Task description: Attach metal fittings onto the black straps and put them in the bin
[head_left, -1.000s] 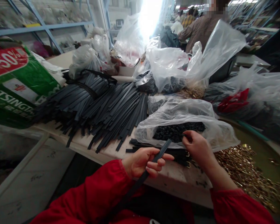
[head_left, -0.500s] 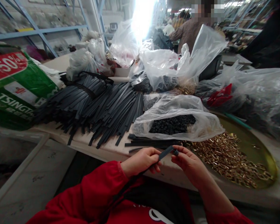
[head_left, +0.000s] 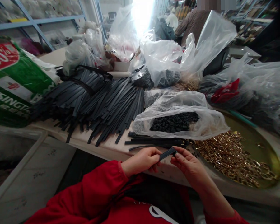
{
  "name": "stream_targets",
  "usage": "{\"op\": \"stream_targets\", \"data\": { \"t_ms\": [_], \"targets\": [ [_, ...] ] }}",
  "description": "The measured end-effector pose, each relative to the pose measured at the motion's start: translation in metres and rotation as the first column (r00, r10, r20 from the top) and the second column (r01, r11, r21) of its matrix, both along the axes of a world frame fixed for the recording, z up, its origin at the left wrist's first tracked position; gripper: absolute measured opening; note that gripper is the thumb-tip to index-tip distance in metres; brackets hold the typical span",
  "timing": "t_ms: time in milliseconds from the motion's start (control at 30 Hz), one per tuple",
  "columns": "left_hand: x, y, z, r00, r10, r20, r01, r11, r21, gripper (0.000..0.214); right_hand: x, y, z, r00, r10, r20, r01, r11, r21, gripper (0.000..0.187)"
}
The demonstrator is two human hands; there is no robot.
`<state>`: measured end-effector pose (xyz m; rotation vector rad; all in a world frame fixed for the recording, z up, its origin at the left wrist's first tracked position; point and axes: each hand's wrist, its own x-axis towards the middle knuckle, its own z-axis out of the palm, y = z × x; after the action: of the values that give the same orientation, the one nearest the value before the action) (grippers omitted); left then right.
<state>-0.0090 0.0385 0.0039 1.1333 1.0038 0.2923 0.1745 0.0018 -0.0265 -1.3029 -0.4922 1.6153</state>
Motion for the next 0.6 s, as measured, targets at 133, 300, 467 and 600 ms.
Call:
{"op": "stream_targets", "data": {
  "t_ms": [133, 300, 467, 600],
  "targets": [
    [-0.004, 0.002, -0.001, 0.993, 0.009, -0.121, 0.023, 0.967, 0.254, 0.022, -0.003, -0.002, -0.001, 0.997, -0.031, -0.067, 0.03, 0.999, -0.021, 0.035],
    [-0.003, -0.002, 0.003, 0.945, 0.053, -0.322, 0.134, 0.835, 0.533, 0.019, -0.006, -0.007, -0.002, 0.999, -0.044, -0.031, 0.044, 0.999, 0.003, 0.035],
    [0.003, -0.007, 0.003, 0.932, -0.024, -0.36, 0.267, 0.719, 0.642, 0.024, -0.015, -0.017, -0.001, 0.983, 0.063, 0.173, -0.076, 0.994, 0.072, 0.035],
    [0.004, -0.012, 0.002, 0.911, -0.037, -0.411, 0.317, 0.7, 0.639, 0.024, -0.022, -0.024, -0.007, 0.985, 0.056, 0.164, -0.069, 0.995, 0.074, 0.034]
  ]
}}
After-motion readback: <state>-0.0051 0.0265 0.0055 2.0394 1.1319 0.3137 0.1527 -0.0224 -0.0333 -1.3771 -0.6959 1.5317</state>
